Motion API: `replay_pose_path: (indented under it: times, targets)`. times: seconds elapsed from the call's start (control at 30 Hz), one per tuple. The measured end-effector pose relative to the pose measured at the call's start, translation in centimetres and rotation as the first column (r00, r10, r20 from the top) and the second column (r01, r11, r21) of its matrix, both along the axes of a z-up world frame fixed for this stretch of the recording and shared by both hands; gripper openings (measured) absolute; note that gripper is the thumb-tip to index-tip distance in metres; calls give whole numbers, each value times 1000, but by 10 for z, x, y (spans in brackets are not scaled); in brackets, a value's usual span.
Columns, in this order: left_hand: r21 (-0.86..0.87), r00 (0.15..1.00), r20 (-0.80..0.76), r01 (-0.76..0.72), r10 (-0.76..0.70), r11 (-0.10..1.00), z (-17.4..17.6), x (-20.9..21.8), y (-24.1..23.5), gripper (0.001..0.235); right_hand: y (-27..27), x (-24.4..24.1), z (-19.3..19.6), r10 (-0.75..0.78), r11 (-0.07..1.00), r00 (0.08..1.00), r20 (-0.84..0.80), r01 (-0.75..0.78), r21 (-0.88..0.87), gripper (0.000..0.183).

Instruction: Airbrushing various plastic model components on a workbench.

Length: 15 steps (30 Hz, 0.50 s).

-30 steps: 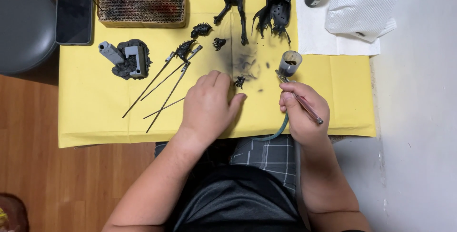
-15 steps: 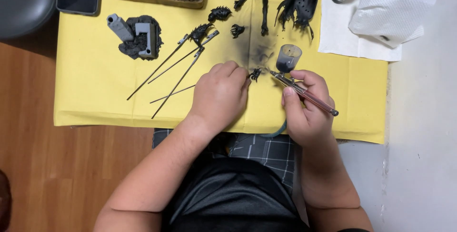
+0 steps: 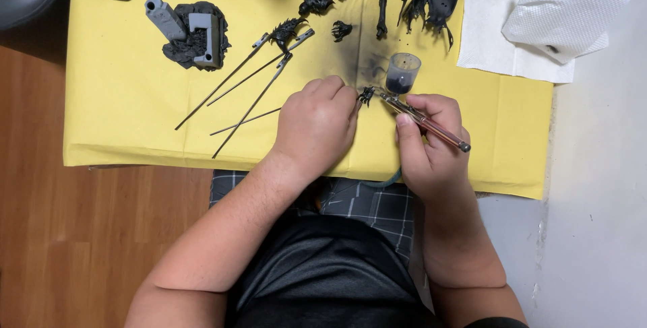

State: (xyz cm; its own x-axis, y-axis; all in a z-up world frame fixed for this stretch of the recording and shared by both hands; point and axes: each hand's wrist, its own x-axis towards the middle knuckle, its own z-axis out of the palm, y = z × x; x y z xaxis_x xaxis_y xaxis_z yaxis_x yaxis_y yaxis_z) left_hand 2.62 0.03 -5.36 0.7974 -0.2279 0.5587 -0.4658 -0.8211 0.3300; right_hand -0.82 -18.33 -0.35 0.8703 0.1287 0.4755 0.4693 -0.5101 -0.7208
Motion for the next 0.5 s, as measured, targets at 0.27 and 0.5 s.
replay_pose_path:
  times: [0.27, 0.5]
  targets:
    - [14, 1000, 27, -11, 10, 1000, 0, 0, 0, 10, 0, 1, -6, -12, 1000, 1000, 9, 12, 13, 14]
    - [34, 993, 33, -114, 113, 993, 6, -4, 2, 24, -3, 1, -7, -1, 996, 1000, -1, 1, 94, 21]
